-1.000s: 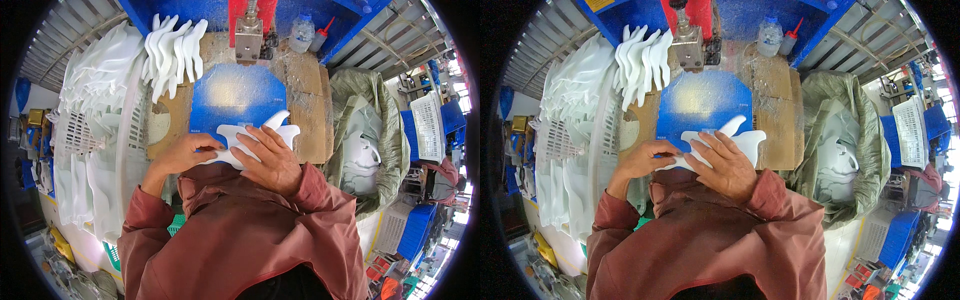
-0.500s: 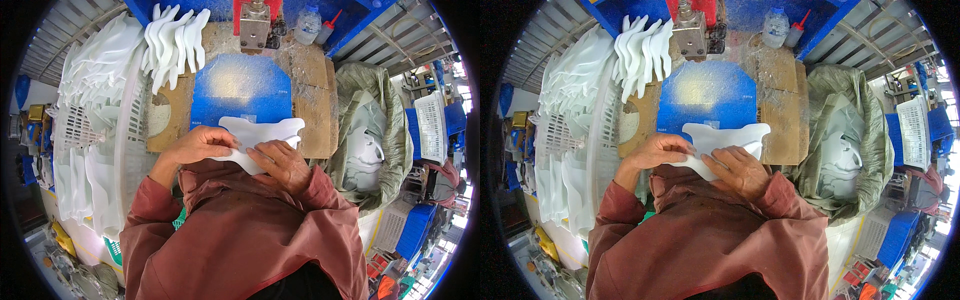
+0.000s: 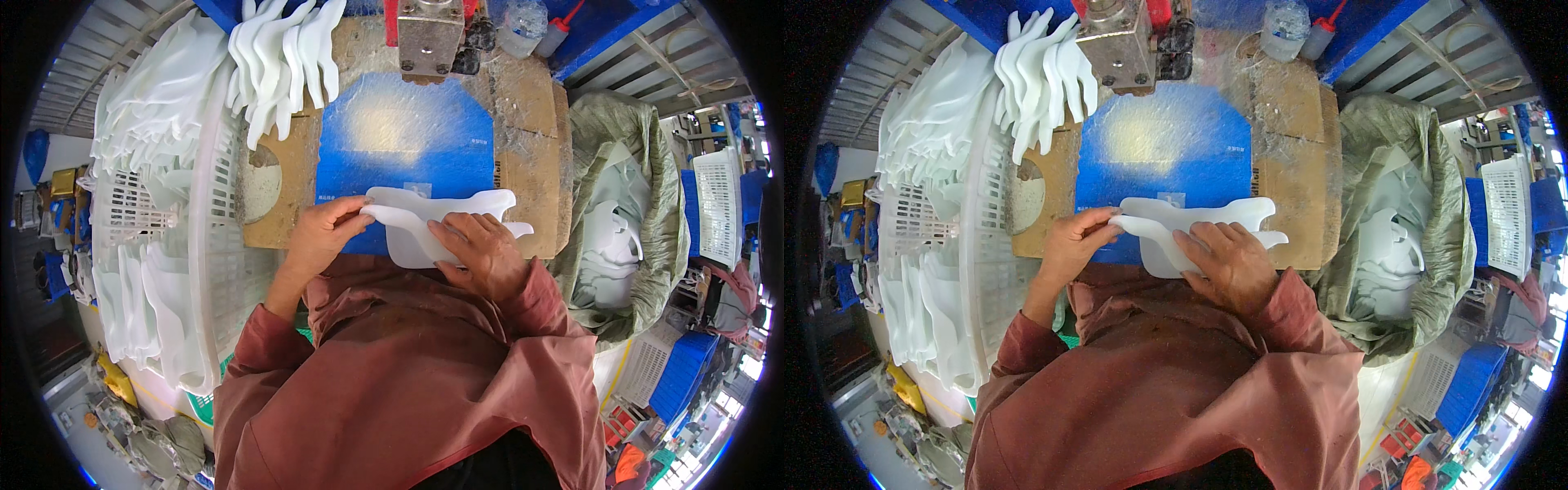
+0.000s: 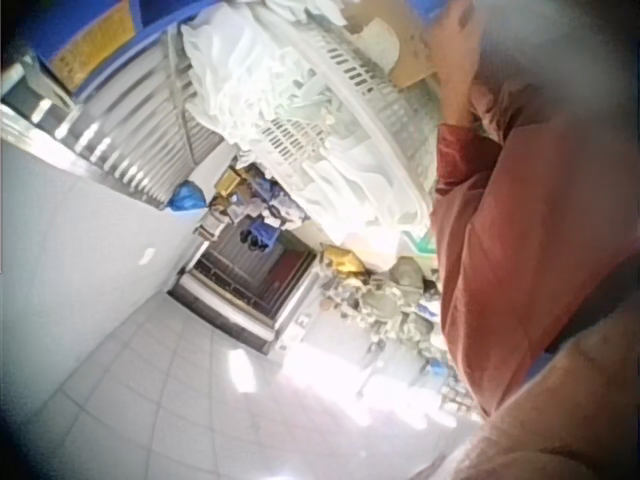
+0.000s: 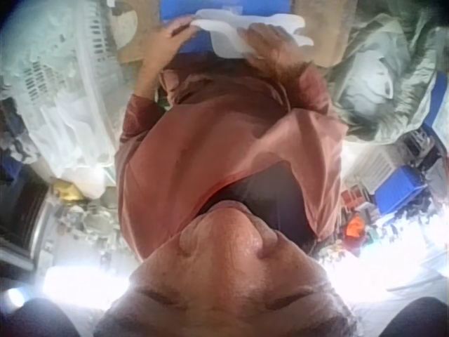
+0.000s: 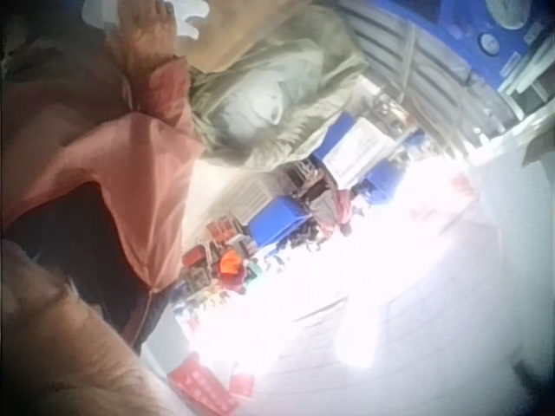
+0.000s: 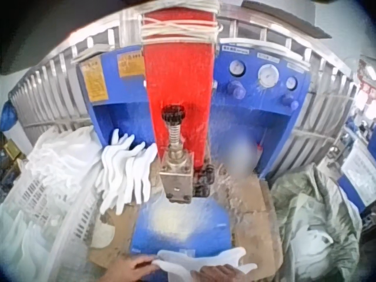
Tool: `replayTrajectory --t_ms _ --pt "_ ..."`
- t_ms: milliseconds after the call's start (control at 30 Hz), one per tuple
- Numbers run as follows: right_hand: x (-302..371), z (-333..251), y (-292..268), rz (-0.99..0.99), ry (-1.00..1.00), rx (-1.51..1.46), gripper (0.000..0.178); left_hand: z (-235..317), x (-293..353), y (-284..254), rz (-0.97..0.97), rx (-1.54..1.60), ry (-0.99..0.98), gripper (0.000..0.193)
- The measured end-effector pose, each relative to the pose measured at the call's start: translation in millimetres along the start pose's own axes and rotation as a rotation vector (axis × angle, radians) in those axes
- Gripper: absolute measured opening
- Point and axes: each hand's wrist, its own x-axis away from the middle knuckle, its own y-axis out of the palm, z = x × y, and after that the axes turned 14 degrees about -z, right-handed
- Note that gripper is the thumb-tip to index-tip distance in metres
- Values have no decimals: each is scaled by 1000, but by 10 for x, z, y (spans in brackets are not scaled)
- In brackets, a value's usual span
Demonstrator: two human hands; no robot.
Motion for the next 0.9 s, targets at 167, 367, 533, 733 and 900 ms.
replayTrajectory --t_ms 167,367,533,733,900 --pt "-111 121 -35 -25 9 4 62 -71 -139 73 175 -229 212 26" --pt "-203 212 11 -33 21 3 60 -94 -247 126 258 -322 186 23" --pt "-237 257 39 -51 42 -12 58 -148 -326 149 295 -382 251 23" --pt "-267 297 73 -73 45 -14 55 -224 -363 189 304 -514 229 23" --pt "-273 320 94 -81 54 -15 52 -240 -380 211 329 -554 235 23"
